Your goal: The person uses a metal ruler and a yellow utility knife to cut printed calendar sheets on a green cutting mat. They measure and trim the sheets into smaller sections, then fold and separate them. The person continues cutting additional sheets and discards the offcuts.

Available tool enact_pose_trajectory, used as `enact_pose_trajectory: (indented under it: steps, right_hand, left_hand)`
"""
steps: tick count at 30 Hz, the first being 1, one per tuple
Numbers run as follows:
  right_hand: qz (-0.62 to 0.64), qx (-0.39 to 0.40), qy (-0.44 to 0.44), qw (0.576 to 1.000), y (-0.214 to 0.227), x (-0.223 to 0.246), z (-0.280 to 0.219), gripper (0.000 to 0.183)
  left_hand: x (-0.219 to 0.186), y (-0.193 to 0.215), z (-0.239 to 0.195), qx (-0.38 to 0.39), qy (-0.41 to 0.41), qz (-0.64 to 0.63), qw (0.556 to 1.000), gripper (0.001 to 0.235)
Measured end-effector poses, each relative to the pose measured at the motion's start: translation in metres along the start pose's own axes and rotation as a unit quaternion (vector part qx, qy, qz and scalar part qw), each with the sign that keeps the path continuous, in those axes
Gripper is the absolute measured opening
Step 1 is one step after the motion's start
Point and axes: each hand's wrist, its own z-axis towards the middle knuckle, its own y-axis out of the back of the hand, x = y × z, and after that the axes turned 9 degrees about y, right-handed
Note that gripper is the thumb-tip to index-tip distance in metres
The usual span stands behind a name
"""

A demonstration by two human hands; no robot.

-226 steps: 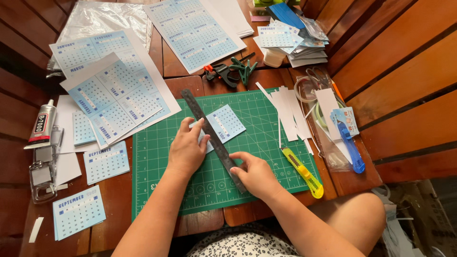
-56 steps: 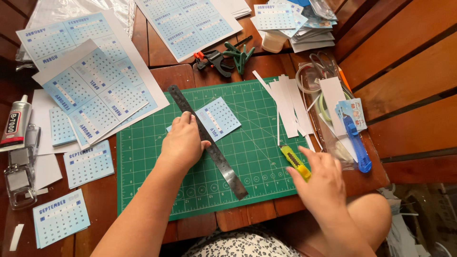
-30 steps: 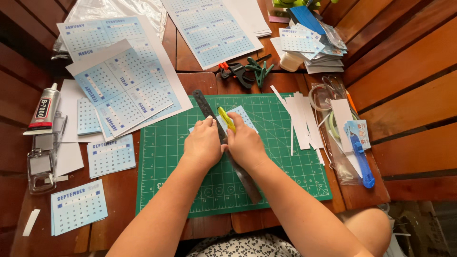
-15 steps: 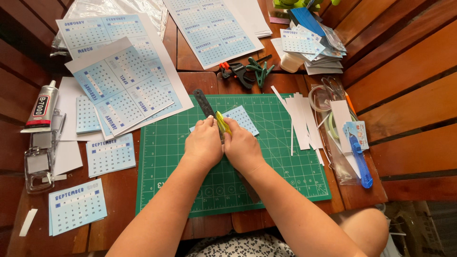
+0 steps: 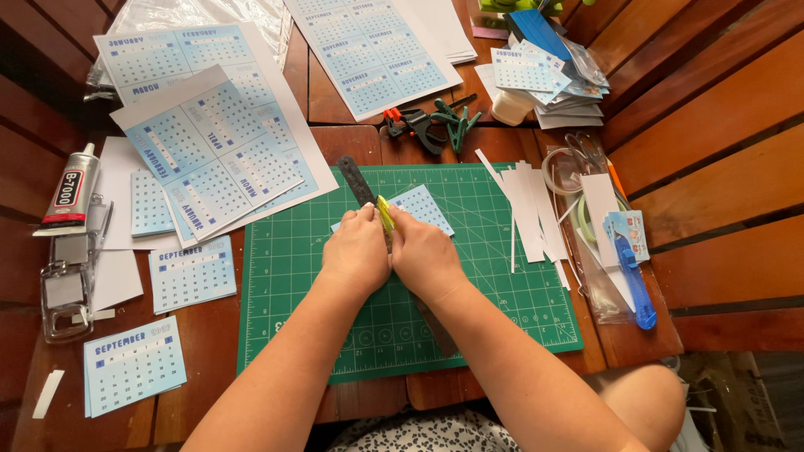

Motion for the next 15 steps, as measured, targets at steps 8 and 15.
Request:
enact_pose_trajectory:
  steps: [8,15]
  right_hand:
    - [-0.006,0.012,0.004,1.000,0.008,0.013,-0.003,0.043]
    - [0.002,0.012,0.005,1.000,0.009,0.012,-0.007,0.043]
  left_hand:
    - [0.004,-0.028,0.010,-0.093,-0.040,0.042,0.994,0.048]
    - [0.012,-0.048,0.021,-0.097,-0.035,0.082,0.991,0.051]
